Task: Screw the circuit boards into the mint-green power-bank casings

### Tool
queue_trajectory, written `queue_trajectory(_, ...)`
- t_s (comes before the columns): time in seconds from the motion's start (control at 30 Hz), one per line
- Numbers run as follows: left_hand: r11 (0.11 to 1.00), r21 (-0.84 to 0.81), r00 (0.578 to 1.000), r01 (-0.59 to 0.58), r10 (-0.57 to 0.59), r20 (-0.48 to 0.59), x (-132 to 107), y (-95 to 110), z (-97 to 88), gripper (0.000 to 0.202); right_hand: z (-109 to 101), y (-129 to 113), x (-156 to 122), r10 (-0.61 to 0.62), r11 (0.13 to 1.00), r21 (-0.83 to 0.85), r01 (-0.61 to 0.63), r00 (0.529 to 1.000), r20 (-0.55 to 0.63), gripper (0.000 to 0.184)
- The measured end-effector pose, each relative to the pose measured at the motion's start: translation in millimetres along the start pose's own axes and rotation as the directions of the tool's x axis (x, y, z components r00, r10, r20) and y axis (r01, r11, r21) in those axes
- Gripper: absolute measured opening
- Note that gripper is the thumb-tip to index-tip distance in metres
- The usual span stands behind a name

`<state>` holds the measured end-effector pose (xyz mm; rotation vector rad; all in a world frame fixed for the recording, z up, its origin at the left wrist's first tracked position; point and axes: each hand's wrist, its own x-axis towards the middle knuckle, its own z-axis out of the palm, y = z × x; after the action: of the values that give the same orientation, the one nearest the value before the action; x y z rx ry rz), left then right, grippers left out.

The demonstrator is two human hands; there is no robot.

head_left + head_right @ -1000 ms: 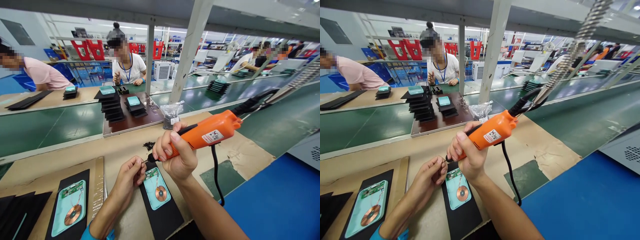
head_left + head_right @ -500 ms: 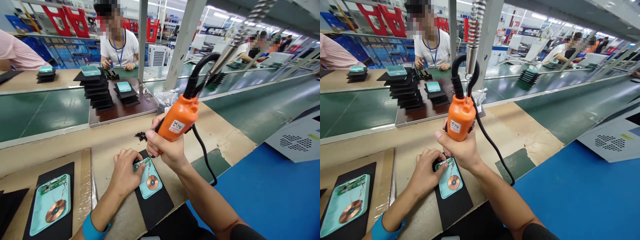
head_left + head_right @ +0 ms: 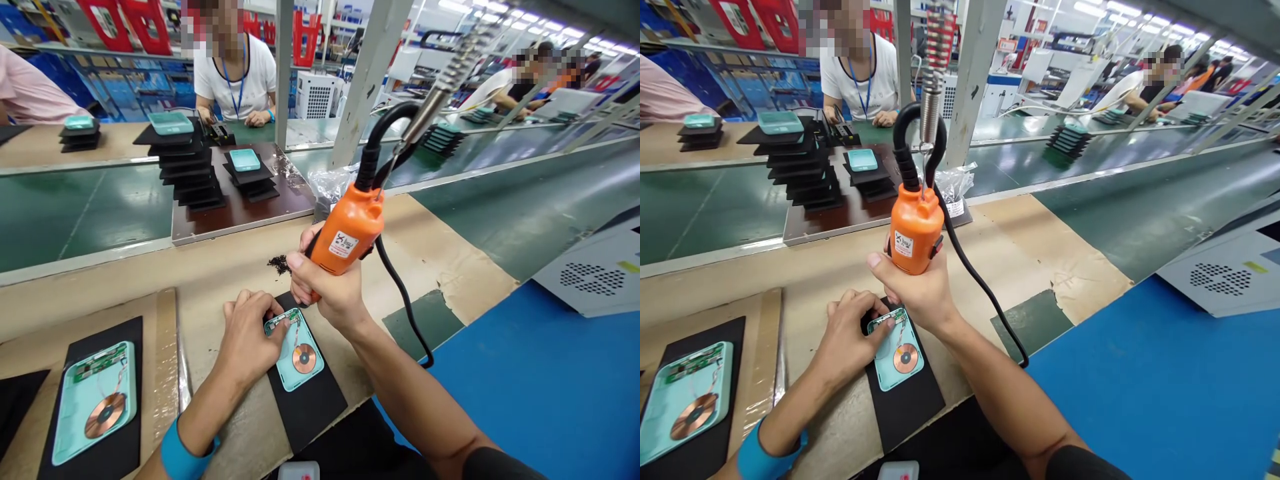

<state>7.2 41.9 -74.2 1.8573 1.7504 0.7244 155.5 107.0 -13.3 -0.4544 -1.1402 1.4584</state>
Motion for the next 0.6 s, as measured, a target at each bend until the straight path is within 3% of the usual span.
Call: queue_trajectory(0.6,1.000,0.010,1.000,-0.024,0.024,-0.009,-0.2,-3.3,2.9,0.010,1.2,6.8,-2.6,0.055,0.994,-0.101,-0.052,0.998,0.028,0.041)
